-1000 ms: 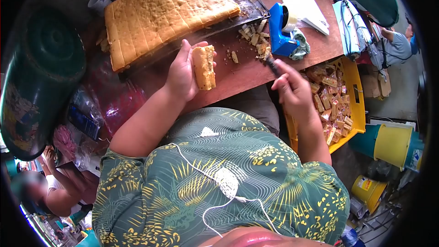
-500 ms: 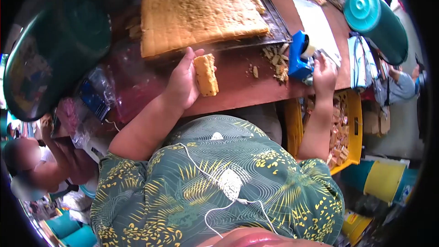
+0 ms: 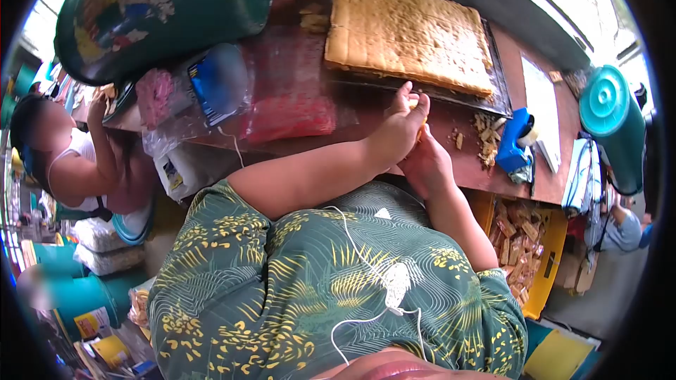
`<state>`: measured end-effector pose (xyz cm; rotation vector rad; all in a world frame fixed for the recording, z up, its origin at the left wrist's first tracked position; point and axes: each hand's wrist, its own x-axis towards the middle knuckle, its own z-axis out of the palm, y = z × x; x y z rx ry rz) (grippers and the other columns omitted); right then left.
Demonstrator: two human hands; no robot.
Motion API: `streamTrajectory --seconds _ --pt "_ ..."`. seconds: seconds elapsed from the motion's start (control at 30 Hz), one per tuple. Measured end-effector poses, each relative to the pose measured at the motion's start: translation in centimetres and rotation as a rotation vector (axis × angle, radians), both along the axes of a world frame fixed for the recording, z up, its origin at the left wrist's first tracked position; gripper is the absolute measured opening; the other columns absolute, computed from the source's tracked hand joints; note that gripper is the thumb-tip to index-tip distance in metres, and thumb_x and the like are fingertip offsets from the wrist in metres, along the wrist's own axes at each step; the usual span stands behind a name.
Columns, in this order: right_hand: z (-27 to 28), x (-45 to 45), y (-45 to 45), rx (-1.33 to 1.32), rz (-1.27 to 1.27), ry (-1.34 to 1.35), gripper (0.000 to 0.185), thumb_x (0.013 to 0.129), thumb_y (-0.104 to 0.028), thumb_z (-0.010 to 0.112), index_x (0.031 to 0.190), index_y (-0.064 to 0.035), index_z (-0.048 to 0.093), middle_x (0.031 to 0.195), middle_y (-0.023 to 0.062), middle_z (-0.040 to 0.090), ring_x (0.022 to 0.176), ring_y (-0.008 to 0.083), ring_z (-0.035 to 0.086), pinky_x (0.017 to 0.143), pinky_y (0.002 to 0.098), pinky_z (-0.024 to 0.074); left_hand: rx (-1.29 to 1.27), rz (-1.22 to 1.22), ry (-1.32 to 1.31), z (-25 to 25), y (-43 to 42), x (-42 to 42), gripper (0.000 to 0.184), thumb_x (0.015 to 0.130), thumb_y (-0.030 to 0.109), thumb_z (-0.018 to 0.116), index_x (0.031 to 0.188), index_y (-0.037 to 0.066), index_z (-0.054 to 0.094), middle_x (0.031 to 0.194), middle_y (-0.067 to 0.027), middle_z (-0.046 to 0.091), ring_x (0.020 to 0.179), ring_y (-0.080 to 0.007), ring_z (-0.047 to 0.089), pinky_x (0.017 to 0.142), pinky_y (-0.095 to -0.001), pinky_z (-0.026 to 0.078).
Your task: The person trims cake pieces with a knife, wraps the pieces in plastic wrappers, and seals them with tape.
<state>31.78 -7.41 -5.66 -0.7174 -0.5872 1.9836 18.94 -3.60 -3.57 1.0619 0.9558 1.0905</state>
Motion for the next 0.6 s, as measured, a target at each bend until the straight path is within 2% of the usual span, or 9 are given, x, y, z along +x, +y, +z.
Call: streamTrajectory --seconds 0.03,0.07,0.17,0.2,0.3,0.37,0.43,0.5,0.6 --pt "-0.1 0.1 -0.1 -0.038 0.012 0.004 0.056 0.110 -0.044 0.037 0.154 -0.0088 0.036 0.150 0.0101 0.049 0.137 0.0267 0.050 0.114 0.0458 0.0400 0.001 -0.022 0.083 0.0 -0.2 -0.5 0.078 0.109 0.047 0.045 0.160 -0.001 0.009 0.156 -0.0195 0.035 0.144 -0.0255 0.035 0.119 -0.0360 0.028" --pt "-0.4 0.4 -0.1 -0.040 0.014 0.039 0.054 0.110 -0.044 0.037 0.151 -0.0097 0.040 0.145 0.0095 0.052 0.131 0.0253 0.053 0.110 0.0442 0.0432 0.007 -0.044 0.099 0.7 -0.7 -1.2 0.083 0.108 0.050 0.044 0.161 -0.003 0.007 0.163 -0.0220 0.026 0.152 -0.0279 0.025 0.122 -0.0376 0.022" --pt "-2.1 1.3 0.1 -0.044 0.003 0.142 0.050 0.110 -0.047 0.037 0.143 -0.0124 0.049 0.131 0.0080 0.062 0.115 0.0210 0.063 0.098 0.0394 0.0530 0.083 -0.165 0.043 1.5 -1.0 -4.3 0.082 0.107 0.053 0.043 0.160 -0.003 0.016 0.162 -0.0219 0.028 0.152 -0.0272 0.024 0.123 -0.0380 0.022" --pt "-1.2 1.0 0.0 -0.076 -0.067 0.044 0.046 0.109 -0.047 0.039 0.138 -0.0138 0.053 0.122 0.0069 0.065 0.107 0.0178 0.064 0.090 0.0357 0.0556 0.221 -0.084 0.136 1.2 -1.3 -5.4 0.073 0.107 0.053 0.046 0.154 -0.002 0.035 0.156 -0.0192 0.040 0.148 -0.0265 0.033 0.121 -0.0383 0.026" --pt "-0.1 1.6 -0.2 -0.066 -0.149 0.072 0.043 0.109 -0.043 0.045 0.136 -0.0110 0.052 0.122 0.0093 0.063 0.104 0.0205 0.064 0.089 0.0400 0.0552 0.404 -0.149 0.144 1.1 -0.2 -11.2 0.061 0.106 0.049 0.051 0.142 0.000 0.050 0.144 -0.0136 0.054 0.136 -0.0250 0.048 0.113 -0.0382 0.038" --pt "0.2 1.8 -0.4 -0.006 -0.162 0.062 0.040 0.107 -0.036 0.051 0.137 -0.0097 0.051 0.125 0.0113 0.063 0.106 0.0209 0.064 0.090 0.0380 0.0562 0.445 0.066 0.353 0.4 0.5 -14.9 0.045 0.105 0.041 0.057 0.129 0.003 0.060 0.133 -0.0111 0.062 0.122 -0.0230 0.058 0.102 -0.0378 0.046" --pt "-0.3 2.0 -0.2 0.027 -0.161 0.016 0.038 0.106 -0.030 0.056 0.138 -0.0092 0.050 0.126 0.0116 0.063 0.106 0.0203 0.064 0.091 0.0373 0.0563 0.427 0.200 0.807 -0.1 2.0 -19.1 0.040 0.102 0.036 0.063 0.125 0.004 0.063 0.133 -0.0153 0.061 0.121 -0.0283 0.060 0.098 -0.0411 0.049" --pt "-0.3 0.4 0.2 0.098 -0.066 0.034 0.038 0.104 -0.019 0.060 0.138 -0.0082 0.050 0.124 0.0096 0.063 0.105 0.0178 0.064 0.091 0.0369 0.0565 0.397 0.224 1.055 -2.7 3.6 -21.8 0.044 0.097 0.039 0.068 0.123 0.005 0.064 0.134 -0.0181 0.060 0.125 -0.0347 0.058 0.104 -0.0456 0.046" --pt "-1.3 -3.1 0.7 0.149 0.098 -0.043 0.040 0.102 -0.017 0.064 0.138 -0.0060 0.051 0.115 0.0058 0.064 0.101 0.0148 0.064 0.088 0.0326 0.0549 0.423 0.231 1.412 -2.8 3.7 -21.5 0.055 0.089 0.046 0.075 0.124 0.004 0.064 0.139 -0.0216 0.057 0.130 -0.0426 0.052 0.112 -0.0514 0.038"
